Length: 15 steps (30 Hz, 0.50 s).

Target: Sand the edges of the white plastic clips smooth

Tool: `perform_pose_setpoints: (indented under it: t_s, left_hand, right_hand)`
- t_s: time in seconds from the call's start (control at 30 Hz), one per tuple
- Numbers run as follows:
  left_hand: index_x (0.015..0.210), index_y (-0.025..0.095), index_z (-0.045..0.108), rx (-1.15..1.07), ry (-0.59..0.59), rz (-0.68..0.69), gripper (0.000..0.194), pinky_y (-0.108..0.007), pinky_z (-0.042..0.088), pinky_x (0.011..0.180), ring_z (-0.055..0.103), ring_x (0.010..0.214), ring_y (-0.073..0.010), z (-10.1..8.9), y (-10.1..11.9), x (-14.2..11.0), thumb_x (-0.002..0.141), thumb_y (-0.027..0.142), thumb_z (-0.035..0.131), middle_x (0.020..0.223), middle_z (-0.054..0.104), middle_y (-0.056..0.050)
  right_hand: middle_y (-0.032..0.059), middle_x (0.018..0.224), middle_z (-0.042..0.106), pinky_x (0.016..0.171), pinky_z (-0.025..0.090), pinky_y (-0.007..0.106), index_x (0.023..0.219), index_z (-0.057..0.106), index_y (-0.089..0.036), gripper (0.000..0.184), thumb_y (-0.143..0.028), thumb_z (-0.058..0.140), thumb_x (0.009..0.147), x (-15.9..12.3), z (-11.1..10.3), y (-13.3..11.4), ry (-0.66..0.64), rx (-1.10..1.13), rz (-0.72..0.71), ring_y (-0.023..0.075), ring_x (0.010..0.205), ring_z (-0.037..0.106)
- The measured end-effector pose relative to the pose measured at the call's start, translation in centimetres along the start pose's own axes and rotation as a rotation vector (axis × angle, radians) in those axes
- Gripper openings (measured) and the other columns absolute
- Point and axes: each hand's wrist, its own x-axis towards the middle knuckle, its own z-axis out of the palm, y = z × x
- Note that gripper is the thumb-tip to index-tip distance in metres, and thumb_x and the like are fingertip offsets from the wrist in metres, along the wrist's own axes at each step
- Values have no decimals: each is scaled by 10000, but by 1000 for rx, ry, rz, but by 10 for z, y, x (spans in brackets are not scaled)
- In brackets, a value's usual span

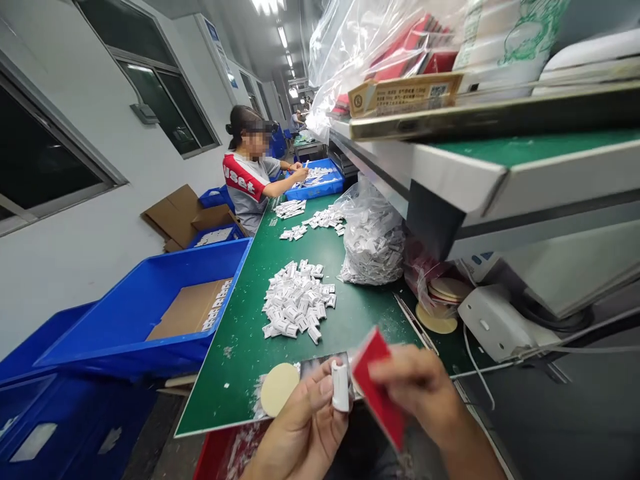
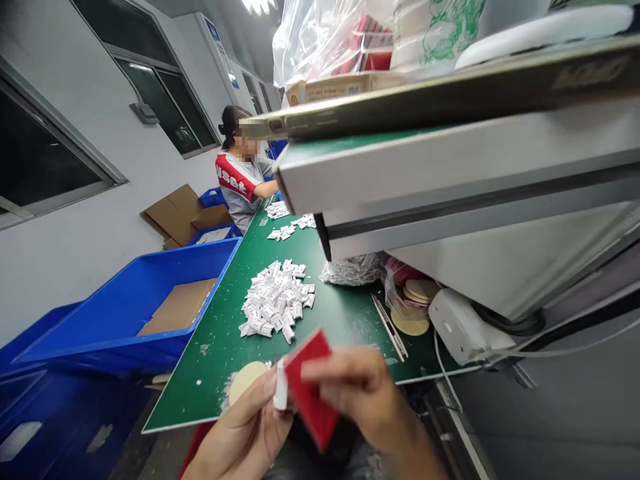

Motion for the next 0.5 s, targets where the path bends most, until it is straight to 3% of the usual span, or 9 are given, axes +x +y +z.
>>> perform_pose_setpoints:
  t_s: [0.07, 0.17, 0.2, 0.3, 0.37, 0.43, 0.5]
  left_hand:
    - [966, 138, 717, 195, 7, 43, 305, -128, 562, 654, 696, 668, -76, 8, 9, 8, 727, 261, 860, 849, 746, -43]
    - [890, 123, 675, 533, 21, 328, 337, -156, 564, 617, 663, 626, -86, 36, 52, 45, 702, 334, 858, 774, 697, -36]
    - [927, 146, 660, 553, 20, 418, 333, -143, 558, 668, 665, 681, -76, 49, 72, 65, 718, 333, 840, 812, 693, -20]
    - [1148, 168, 608, 696, 23, 658, 305, -164, 532, 835, 668, 847, -64, 97, 140, 131, 882, 296, 685, 1028, 697, -37]
    - [1192, 122, 615, 887, 7, 699, 309, -270, 540, 904, 678, 915, -113, 120, 178, 169, 928, 283, 633, 1089, 698, -84]
    - [1221, 131, 611, 1091, 65, 745, 342, -360, 544, 926, 667, 999, -168, 125, 203, 195, 935, 317, 633, 1174, 673, -99]
    - [1249, 157, 594, 1303, 162, 754, 371, -432, 546, 925, 642, 1075, -217, 110, 210, 207, 942, 363, 621, 1257, 630, -102]
  right_hand:
    - [12, 892, 792, 718, 559, 218, 1008, 804, -338, 168, -384, 709, 877, 1, -9, 5, 69, -107, 5, 151, 770, 716]
    - [48, 1096, 772, 886, 550, 291, 1085, 783, -308, 267, -450, 680, 884, -1, -22, 19, 565, -272, 72, 207, 1008, 701]
    - [54, 1130, 762, 901, 546, 304, 1093, 779, -299, 297, -475, 683, 875, -3, -24, 23, 663, -271, 94, 219, 1039, 691]
    - [63, 1089, 770, 827, 561, 285, 1059, 788, -273, 327, -501, 719, 834, -10, -20, 28, 662, -175, 163, 221, 961, 706]
    - [62, 1027, 779, 772, 561, 256, 1021, 796, -261, 321, -501, 740, 815, -15, -13, 27, 635, -103, 202, 206, 891, 712]
    - [59, 994, 783, 748, 557, 227, 992, 801, -255, 325, -504, 769, 785, -20, -8, 23, 662, -45, 226, 195, 876, 710]
    - [53, 1024, 781, 730, 555, 206, 994, 800, -262, 349, -503, 807, 742, -25, -7, 20, 713, 32, 264, 188, 885, 709]
